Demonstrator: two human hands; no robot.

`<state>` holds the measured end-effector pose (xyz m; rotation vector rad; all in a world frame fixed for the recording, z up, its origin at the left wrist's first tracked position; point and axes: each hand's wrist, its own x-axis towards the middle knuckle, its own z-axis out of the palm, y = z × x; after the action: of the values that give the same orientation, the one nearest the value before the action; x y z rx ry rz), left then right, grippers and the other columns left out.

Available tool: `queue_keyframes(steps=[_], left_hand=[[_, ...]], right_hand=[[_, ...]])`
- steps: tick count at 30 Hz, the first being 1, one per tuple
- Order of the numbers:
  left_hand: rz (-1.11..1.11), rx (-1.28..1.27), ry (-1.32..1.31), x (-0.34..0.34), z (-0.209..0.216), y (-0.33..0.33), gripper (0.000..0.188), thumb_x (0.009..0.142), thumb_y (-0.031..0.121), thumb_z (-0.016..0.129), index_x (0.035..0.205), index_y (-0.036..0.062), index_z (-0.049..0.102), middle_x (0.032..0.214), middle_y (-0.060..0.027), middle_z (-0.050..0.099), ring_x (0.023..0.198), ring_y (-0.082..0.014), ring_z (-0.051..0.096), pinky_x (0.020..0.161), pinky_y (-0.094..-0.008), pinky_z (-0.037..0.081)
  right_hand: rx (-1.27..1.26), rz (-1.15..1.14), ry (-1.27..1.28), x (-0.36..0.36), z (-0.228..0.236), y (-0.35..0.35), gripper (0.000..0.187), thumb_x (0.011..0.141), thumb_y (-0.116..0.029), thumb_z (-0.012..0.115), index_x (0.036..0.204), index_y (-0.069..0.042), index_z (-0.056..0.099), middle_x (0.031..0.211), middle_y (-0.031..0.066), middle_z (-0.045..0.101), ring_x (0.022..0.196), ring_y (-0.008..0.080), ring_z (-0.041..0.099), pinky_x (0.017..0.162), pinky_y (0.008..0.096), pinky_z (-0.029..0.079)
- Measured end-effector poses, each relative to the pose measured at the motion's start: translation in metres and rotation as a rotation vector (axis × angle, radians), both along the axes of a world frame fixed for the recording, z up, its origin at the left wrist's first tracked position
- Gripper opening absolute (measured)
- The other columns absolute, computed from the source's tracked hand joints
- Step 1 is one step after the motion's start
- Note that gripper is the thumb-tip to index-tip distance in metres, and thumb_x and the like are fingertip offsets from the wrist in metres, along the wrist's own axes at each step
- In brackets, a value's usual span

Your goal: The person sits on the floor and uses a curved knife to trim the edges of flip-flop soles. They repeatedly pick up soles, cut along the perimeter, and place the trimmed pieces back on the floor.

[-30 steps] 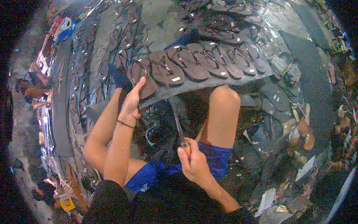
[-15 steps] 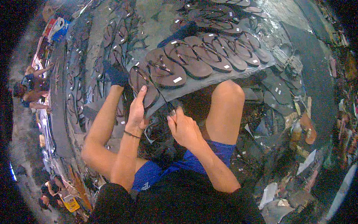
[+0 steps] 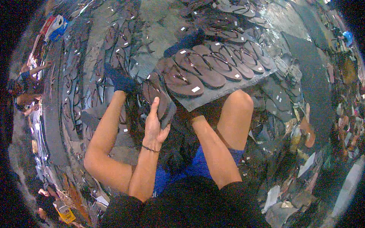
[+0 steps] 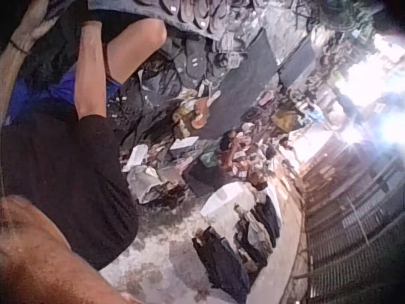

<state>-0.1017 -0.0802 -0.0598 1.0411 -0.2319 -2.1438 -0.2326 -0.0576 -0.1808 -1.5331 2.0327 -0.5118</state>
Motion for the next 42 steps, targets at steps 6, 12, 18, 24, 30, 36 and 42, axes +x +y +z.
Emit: queue_keyframes(steps=[6, 12, 18, 24, 30, 36, 42], left_hand=[[0.038, 0.028, -0.036, 0.012, 0.010, 0.006, 0.027, 0.094, 0.032, 0.059, 0.109, 0.0099, 0.062, 0.100, -0.0016, 0.067, 0.086, -0.0143, 0.064, 0.077, -0.0294, 0.054], [-0.012, -0.092, -0.084, 0.065, 0.038, 0.047, 0.033, 0.093, 0.027, 0.059, 0.116, 0.0027, 0.056, 0.106, -0.0097, 0.064, 0.095, -0.0222, 0.064, 0.082, -0.0358, 0.054], [0.161, -0.266, -0.236, 0.134, 0.082, 0.089, 0.032, 0.089, 0.016, 0.059, 0.115, -0.0019, 0.054, 0.097, -0.0110, 0.066, 0.088, -0.0226, 0.066, 0.079, -0.0344, 0.055], [0.299, -0.181, -0.478, 0.158, 0.081, 0.147, 0.039, 0.097, 0.045, 0.046, 0.103, 0.0070, 0.056, 0.081, -0.0064, 0.062, 0.064, -0.0188, 0.062, 0.059, -0.0332, 0.052], [0.314, -0.268, -0.546, 0.164, 0.067, 0.173, 0.038, 0.100, 0.041, 0.040, 0.104, 0.0069, 0.056, 0.083, -0.0075, 0.063, 0.068, -0.0180, 0.062, 0.061, -0.0331, 0.052], [0.283, -0.210, -0.537, 0.154, 0.078, 0.170, 0.041, 0.098, 0.044, 0.045, 0.091, 0.0067, 0.061, 0.068, -0.0048, 0.061, 0.052, -0.0144, 0.057, 0.049, -0.0259, 0.049], [0.408, -0.165, -0.412, 0.147, 0.095, 0.158, 0.041, 0.097, 0.045, 0.047, 0.082, 0.0086, 0.058, 0.059, -0.0042, 0.057, 0.044, -0.0141, 0.053, 0.040, -0.0250, 0.044]], right_hand=[[0.066, -0.258, -0.467, -0.022, 0.001, -0.036, 0.043, 0.092, -0.034, 0.048, 0.124, -0.006, 0.050, 0.088, 0.0125, 0.064, 0.072, 0.0244, 0.060, 0.062, 0.0344, 0.049], [-0.063, -0.241, -0.883, 0.030, 0.020, -0.076, 0.044, 0.098, -0.038, 0.041, 0.130, -0.009, 0.045, 0.083, 0.0097, 0.062, 0.064, 0.0172, 0.057, 0.056, 0.0292, 0.046], [-0.219, 0.005, -0.991, 0.070, 0.141, 0.045, 0.039, 0.098, -0.019, 0.049, 0.134, -0.006, 0.045, 0.094, 0.0082, 0.065, 0.073, 0.0102, 0.056, 0.060, 0.0246, 0.046], [0.031, 0.295, -0.707, 0.050, 0.193, 0.181, 0.030, 0.087, -0.014, 0.064, 0.115, -0.005, 0.064, 0.082, 0.0099, 0.066, 0.065, 0.0152, 0.059, 0.062, 0.0291, 0.049], [0.002, 0.371, -0.610, 0.059, 0.204, 0.190, 0.031, 0.084, -0.017, 0.069, 0.114, -0.009, 0.066, 0.073, 0.0106, 0.063, 0.059, 0.0214, 0.059, 0.055, 0.0317, 0.048], [-0.259, 0.321, -0.356, 0.096, 0.195, 0.159, 0.034, 0.082, -0.020, 0.070, 0.115, -0.013, 0.066, 0.076, 0.0093, 0.064, 0.063, 0.0243, 0.062, 0.055, 0.0346, 0.050], [-0.498, 0.244, -0.237, 0.129, 0.181, 0.116, 0.034, 0.083, -0.026, 0.069, 0.116, -0.019, 0.066, 0.077, 0.0057, 0.062, 0.065, 0.0243, 0.062, 0.056, 0.0360, 0.051]])
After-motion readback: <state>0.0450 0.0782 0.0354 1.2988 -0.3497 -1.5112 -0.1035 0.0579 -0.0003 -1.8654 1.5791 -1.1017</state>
